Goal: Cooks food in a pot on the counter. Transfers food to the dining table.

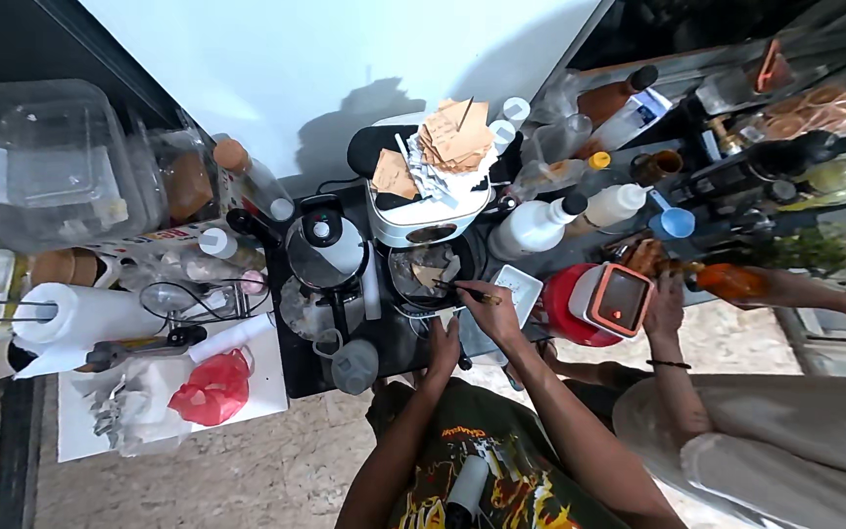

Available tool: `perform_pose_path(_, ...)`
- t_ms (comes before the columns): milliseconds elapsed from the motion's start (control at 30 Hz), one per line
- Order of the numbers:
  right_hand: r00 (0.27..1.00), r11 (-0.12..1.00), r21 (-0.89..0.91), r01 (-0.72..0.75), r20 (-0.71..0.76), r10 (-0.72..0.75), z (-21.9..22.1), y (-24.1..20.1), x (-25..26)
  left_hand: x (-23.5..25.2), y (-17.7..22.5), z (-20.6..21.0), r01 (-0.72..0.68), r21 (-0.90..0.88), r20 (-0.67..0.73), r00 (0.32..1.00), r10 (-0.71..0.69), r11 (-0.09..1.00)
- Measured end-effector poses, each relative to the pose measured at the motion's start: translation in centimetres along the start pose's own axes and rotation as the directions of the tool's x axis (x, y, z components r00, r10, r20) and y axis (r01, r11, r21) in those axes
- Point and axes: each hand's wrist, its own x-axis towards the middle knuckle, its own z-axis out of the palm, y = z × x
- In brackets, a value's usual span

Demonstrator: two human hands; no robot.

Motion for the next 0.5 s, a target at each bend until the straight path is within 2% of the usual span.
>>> perform_pose_path(233, 0.989, 0.995, 0.06, 0.074, -0.132, -0.066, 0.24, -0.28, 0.28, 0.02, -0.2, 0.07, -0.005, -0.013, -0.002, 1.0, 0.005, 1.0)
perform_pose_path(500, 0.99, 0.993, 0.084, 0.089, -0.116, -0.079, 0.86, 0.2, 0.24, -0.11, 0.12, -0.03, -0.009, -0.005, -0.006, 1.0, 0.009, 1.0)
